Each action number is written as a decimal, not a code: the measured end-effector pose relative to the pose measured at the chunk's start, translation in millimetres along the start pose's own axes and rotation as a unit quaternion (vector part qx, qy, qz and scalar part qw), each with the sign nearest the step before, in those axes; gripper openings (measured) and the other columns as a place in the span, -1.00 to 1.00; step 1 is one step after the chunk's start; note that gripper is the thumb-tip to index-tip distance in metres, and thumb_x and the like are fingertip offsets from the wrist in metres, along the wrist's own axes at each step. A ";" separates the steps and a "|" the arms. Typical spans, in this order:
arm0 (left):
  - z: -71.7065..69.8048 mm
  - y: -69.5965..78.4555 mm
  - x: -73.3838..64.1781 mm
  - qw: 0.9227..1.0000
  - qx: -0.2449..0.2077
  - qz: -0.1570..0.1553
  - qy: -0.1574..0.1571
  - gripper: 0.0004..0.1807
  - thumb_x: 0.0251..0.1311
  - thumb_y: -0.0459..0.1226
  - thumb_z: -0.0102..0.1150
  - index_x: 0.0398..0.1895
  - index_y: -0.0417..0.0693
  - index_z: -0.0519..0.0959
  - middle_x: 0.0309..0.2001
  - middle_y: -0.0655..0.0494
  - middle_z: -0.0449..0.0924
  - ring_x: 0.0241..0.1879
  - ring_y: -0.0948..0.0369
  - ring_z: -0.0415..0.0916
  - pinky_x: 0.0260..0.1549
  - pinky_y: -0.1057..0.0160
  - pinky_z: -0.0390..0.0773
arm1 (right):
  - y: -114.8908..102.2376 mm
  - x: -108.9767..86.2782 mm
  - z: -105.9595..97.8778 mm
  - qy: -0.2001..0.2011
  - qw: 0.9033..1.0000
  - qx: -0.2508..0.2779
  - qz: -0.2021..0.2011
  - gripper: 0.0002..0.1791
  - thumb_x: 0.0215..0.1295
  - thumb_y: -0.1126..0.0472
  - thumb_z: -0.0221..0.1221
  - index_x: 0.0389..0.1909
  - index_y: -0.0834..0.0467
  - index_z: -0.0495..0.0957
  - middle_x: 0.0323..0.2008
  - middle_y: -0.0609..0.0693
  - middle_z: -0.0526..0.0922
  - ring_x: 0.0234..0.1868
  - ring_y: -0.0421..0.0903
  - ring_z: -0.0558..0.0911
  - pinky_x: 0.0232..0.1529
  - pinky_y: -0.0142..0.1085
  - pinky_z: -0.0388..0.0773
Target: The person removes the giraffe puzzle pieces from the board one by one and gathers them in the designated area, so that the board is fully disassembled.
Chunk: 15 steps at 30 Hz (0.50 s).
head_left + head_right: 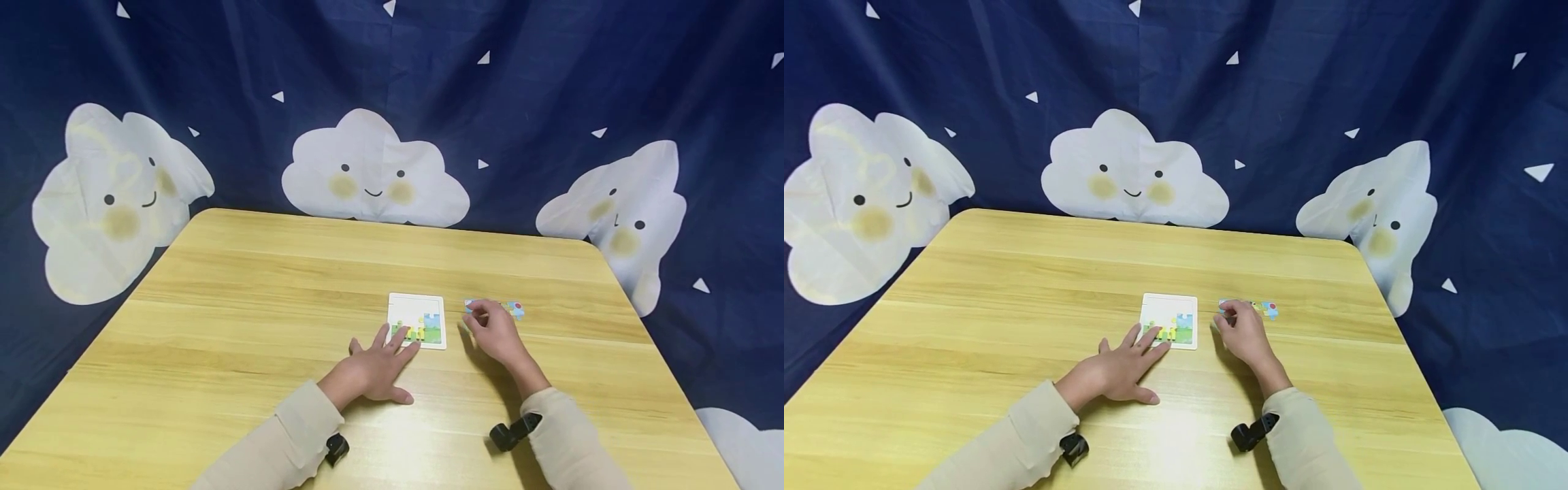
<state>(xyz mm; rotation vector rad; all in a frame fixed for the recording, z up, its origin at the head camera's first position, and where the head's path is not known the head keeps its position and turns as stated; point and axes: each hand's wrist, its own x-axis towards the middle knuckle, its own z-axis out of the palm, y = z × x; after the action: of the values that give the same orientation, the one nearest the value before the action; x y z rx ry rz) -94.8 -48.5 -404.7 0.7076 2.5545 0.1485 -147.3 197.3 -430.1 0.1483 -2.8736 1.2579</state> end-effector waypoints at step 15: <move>-1.4 0.6 -0.6 1.000 0.005 -0.001 -0.001 0.01 0.02 0.31 0.10 0.50 0.28 -0.08 0.53 0.09 -0.30 0.48 -0.07 -0.32 0.05 -0.48 0.10 | -20.1 6.6 26.8 -0.028 0.998 -0.021 -0.049 -0.68 0.17 0.24 0.26 -0.06 0.27 0.58 -0.27 0.10 0.50 -0.31 -0.06 0.45 -0.28 -0.26 0.39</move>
<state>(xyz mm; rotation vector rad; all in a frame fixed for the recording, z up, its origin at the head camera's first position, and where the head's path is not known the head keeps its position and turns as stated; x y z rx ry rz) -94.8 -48.3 -403.1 0.7087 2.5552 0.1330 -151.1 163.6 -433.3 0.3270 -2.8974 1.1936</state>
